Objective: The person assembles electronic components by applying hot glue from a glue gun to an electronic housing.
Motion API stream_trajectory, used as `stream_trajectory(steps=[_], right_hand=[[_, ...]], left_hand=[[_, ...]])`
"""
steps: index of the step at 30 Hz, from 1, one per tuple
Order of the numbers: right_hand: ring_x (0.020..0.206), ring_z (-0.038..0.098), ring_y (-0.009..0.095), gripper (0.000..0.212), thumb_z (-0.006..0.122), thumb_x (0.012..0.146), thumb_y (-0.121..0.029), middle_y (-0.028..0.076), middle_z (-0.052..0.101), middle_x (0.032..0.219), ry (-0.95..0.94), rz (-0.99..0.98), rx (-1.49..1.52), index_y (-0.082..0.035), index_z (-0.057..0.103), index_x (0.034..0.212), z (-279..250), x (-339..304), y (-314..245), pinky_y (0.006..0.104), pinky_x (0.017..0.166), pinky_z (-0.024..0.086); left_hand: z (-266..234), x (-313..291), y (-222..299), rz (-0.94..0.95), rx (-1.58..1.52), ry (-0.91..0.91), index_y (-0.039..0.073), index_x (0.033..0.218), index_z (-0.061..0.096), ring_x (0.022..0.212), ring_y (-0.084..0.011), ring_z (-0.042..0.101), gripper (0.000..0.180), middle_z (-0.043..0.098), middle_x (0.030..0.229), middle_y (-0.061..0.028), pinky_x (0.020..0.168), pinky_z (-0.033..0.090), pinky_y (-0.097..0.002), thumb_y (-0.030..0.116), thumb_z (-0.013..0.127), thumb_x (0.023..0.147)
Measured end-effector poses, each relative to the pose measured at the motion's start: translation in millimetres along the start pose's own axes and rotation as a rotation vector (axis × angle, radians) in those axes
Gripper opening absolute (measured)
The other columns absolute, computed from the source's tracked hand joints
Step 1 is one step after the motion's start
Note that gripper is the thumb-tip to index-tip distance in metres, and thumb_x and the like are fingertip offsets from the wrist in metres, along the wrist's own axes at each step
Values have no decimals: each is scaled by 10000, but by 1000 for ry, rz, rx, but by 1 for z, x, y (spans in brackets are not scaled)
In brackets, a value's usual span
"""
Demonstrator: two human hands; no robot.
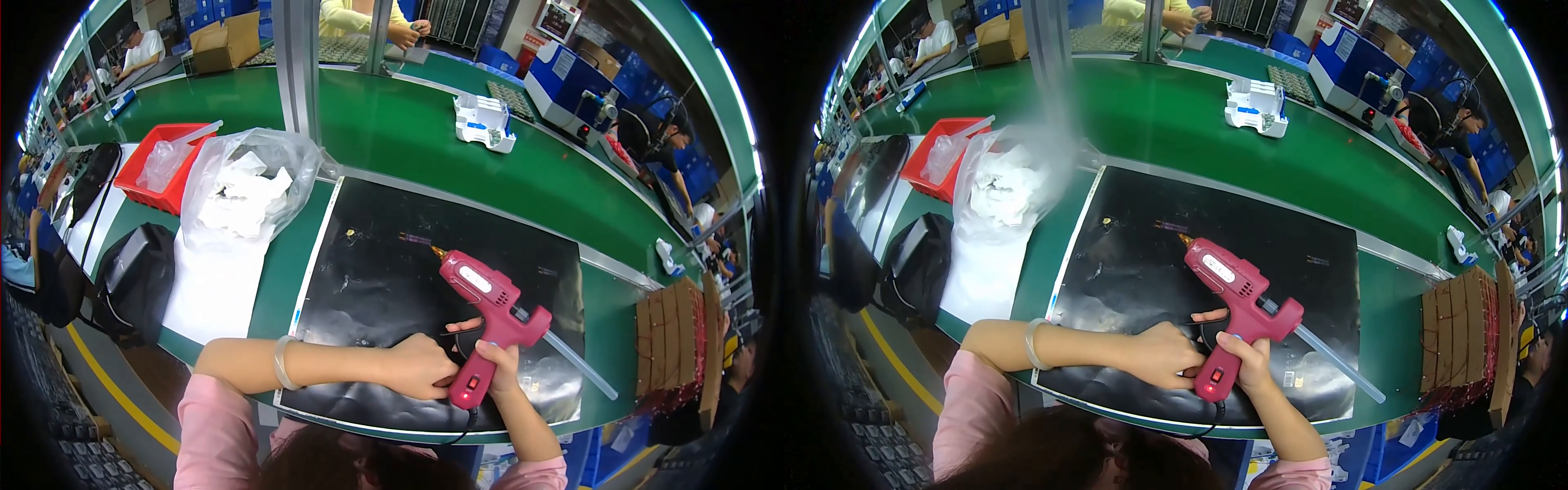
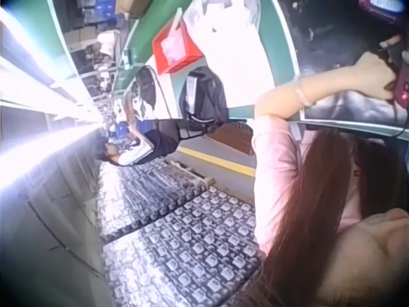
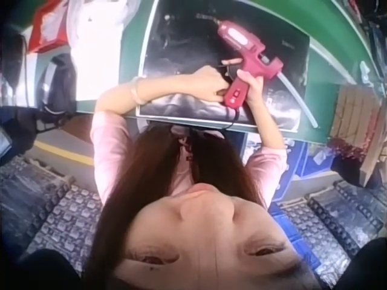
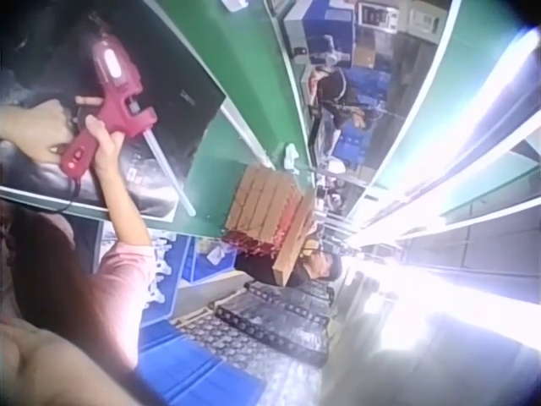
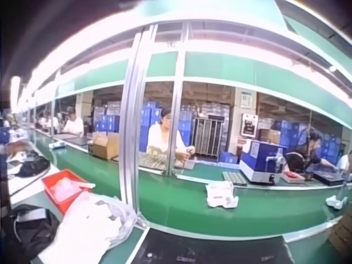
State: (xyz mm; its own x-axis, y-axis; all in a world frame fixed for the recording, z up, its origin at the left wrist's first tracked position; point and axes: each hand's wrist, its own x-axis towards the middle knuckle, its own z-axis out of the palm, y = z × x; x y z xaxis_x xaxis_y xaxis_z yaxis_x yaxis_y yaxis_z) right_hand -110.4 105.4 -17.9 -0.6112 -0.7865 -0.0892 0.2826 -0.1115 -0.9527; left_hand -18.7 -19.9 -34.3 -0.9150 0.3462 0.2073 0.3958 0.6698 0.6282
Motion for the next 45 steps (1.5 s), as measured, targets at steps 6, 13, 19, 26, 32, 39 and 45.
stream_trajectory(steps=[6,13,19,26,32,39,45], right_hand=[[735,568,219,481,543,616,-189,240,546,936,14,6,-12,88,450,998,1,-1,-1,299,686,468],[720,569,214,475,544,618,-190,238,547,935,1,3,-20,85,455,995,3,0,-1,298,681,469],[719,569,211,469,551,619,-191,236,548,936,4,10,-3,85,459,988,0,-2,0,298,681,469],[718,574,209,463,551,625,-187,237,547,936,0,5,2,88,457,985,0,-1,0,291,675,474],[721,575,210,473,551,619,-191,237,547,935,-1,2,-3,89,454,987,0,0,0,289,675,473],[733,575,213,470,542,618,-187,238,547,938,-13,7,-12,87,453,989,-1,0,0,292,683,470],[735,574,212,465,540,614,-188,237,547,940,-7,15,-10,85,459,981,1,-1,-2,292,685,468]], left_hand=[[-2,1,1,5,1,-5,75,533,496,490,-271,540,200,530,512,-80,446,418,-363,227,551,651],[-3,-1,1,-4,9,-18,78,532,495,485,-271,537,204,527,506,-76,442,415,-363,229,547,659],[0,1,1,2,12,-11,78,529,496,477,-272,537,208,525,501,-79,438,414,-362,232,547,660],[0,1,1,10,15,1,72,528,501,480,-273,540,212,528,503,-87,445,423,-361,232,548,659],[0,1,1,6,28,-6,71,528,504,486,-270,543,211,533,511,-88,449,426,-361,230,548,659],[-1,1,2,18,20,4,72,527,503,483,-269,539,213,530,514,-85,446,423,-360,231,550,661],[-1,2,2,10,27,-12,72,533,503,485,-269,539,213,531,520,-86,443,420,-361,232,550,666]])
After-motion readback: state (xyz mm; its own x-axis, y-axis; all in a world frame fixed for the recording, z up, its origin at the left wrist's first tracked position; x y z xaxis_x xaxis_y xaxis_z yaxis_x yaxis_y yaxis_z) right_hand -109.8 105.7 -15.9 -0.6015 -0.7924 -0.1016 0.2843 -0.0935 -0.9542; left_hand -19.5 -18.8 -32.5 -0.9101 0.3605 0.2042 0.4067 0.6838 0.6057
